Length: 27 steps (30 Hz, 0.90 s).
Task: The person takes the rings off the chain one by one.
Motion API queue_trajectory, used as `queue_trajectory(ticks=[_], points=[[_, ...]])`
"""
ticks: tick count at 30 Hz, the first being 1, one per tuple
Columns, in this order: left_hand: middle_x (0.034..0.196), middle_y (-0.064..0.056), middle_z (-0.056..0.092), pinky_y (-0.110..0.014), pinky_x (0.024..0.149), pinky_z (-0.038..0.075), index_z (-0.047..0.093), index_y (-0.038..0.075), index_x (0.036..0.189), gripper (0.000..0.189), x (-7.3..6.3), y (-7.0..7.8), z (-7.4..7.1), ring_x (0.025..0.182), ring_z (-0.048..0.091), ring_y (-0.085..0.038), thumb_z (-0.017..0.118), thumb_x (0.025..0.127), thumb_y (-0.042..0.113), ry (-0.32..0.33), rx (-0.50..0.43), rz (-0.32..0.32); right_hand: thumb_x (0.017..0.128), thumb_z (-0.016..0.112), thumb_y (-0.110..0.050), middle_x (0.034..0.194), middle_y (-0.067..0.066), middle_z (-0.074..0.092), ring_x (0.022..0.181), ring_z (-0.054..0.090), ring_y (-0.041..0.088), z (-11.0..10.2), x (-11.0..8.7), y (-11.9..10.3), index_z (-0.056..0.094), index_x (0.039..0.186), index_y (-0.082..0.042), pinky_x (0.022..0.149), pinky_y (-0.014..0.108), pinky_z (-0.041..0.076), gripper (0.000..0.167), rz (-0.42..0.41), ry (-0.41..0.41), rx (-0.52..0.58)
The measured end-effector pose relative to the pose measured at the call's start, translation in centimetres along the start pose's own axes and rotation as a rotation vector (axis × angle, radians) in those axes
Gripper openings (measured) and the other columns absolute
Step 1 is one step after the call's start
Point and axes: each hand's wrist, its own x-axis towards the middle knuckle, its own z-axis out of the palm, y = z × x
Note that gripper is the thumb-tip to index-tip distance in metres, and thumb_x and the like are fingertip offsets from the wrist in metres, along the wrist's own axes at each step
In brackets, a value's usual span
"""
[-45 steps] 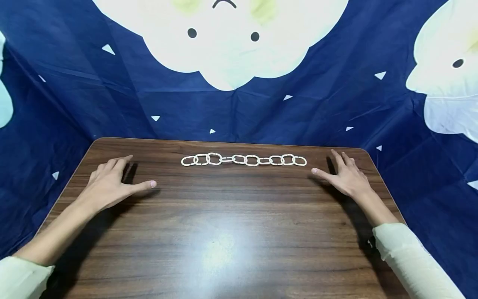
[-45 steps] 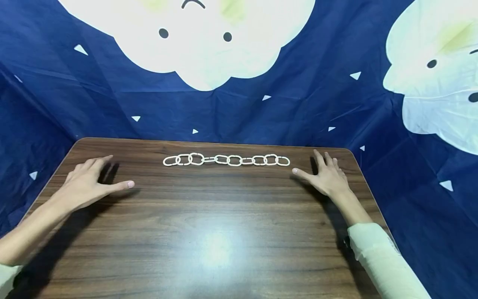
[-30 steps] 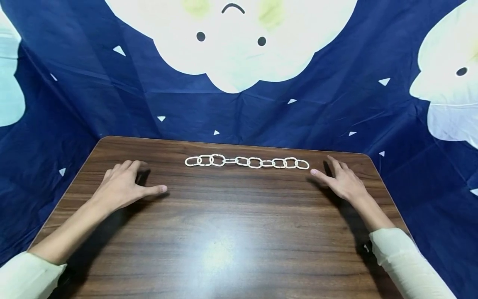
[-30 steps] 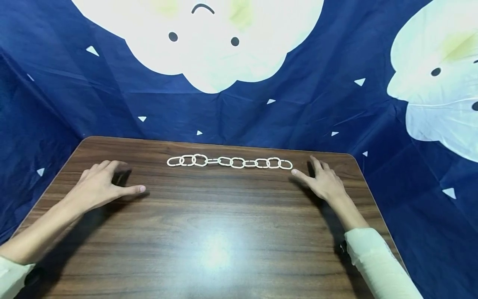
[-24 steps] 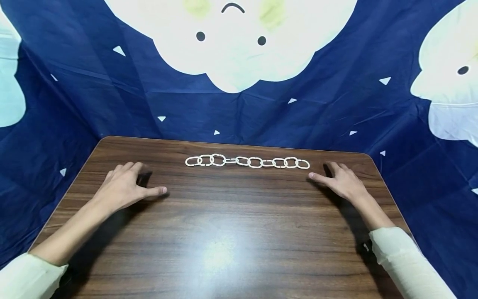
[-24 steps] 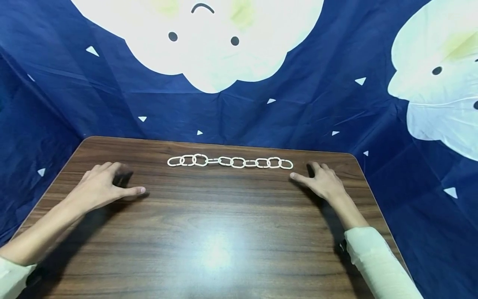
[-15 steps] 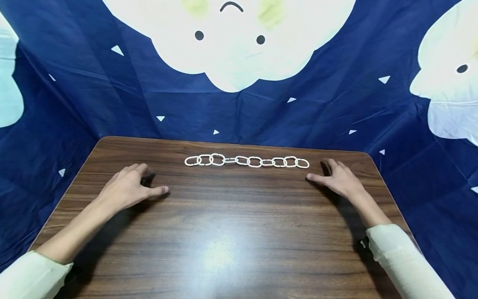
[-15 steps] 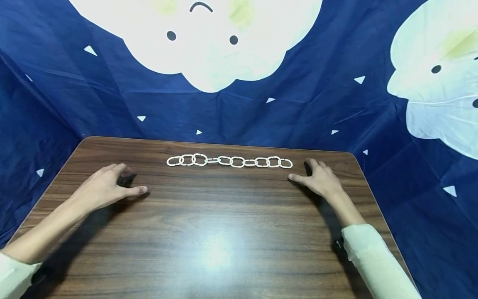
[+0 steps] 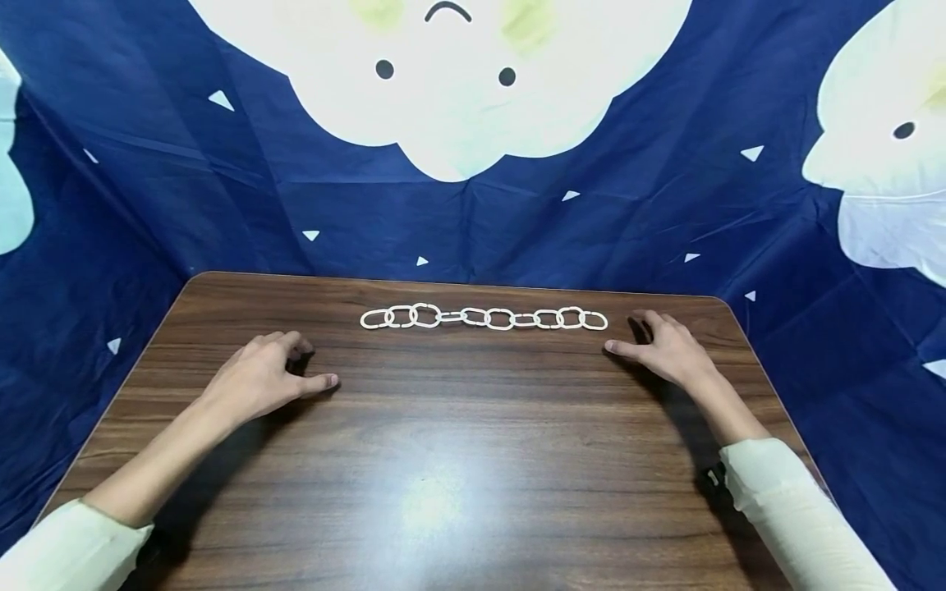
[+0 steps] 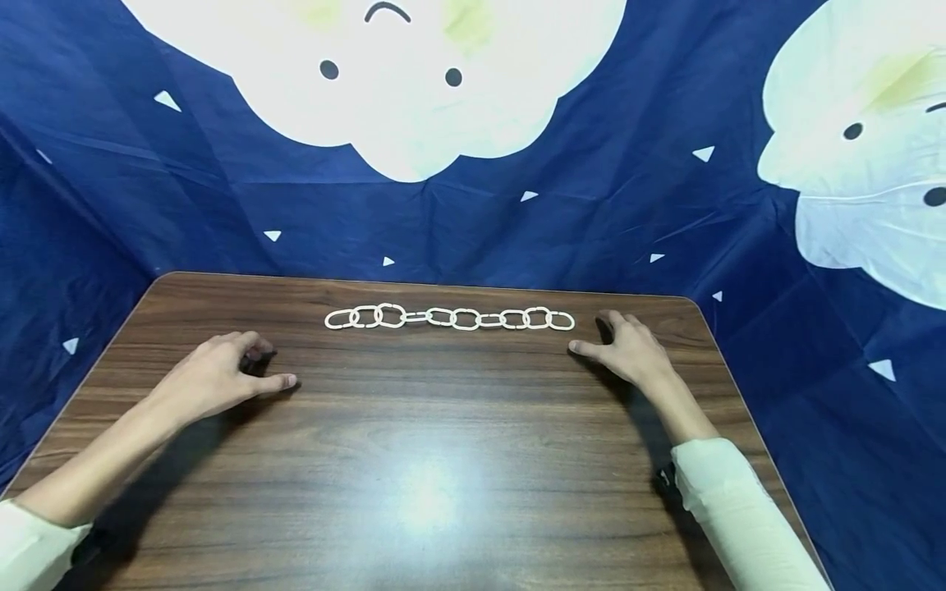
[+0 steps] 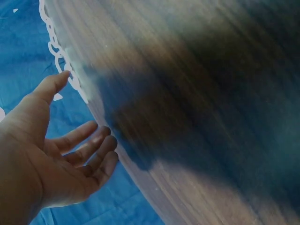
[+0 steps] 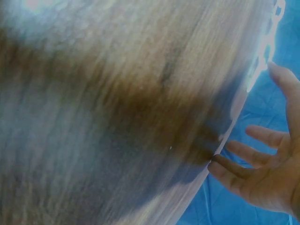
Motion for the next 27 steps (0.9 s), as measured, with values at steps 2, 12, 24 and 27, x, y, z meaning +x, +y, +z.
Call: queue_trajectory(ticks=[2,12,24,27], points=[[0.134,-0.028,0.074,-0.075,0.099,0.054,0.071,0.003,0.136,0.087,-0.1,0.1,0.3,0.128,0.065,-0.056,0.082,0.090,0.077,0.005,-0.001,0.008,0.096,0.070,-0.082,0.168,0.035,0.049,0.156,0.045,0.059,0.1,0.1,-0.1,0.047,0.168,-0.007,0.124,0.078,0.042,0.106,-0.004,0.002,0.000],[0.134,-0.024,0.075,-0.073,0.100,0.056,0.076,0.006,0.130,0.076,0.1,0.9,1.0,0.127,0.066,-0.054,0.089,0.088,0.068,0.028,0.026,0.072,0.099,0.072,-0.075,0.162,0.035,0.055,0.153,0.049,0.058,0.5,0.5,-0.4,0.052,0.164,-0.004,0.124,0.076,0.042,0.098,-0.025,0.004,-0.001],[0.127,-0.021,0.075,-0.071,0.103,0.056,0.079,0.007,0.126,0.065,0.4,1.9,1.5,0.124,0.068,-0.052,0.095,0.084,0.054,0.029,0.033,0.127,0.103,0.076,-0.060,0.157,0.038,0.060,0.146,0.054,0.062,0.3,0.6,-1.0,0.057,0.158,0.001,0.121,0.076,0.045,0.085,-0.074,-0.002,-0.046],[0.126,-0.020,0.075,-0.071,0.104,0.056,0.079,0.007,0.125,0.063,0.5,2.0,1.5,0.124,0.068,-0.051,0.096,0.084,0.052,0.026,0.028,0.132,0.103,0.076,-0.057,0.156,0.038,0.061,0.146,0.055,0.061,0.4,0.7,-1.1,0.058,0.157,0.001,0.120,0.076,0.046,0.082,-0.083,0.005,-0.045]])
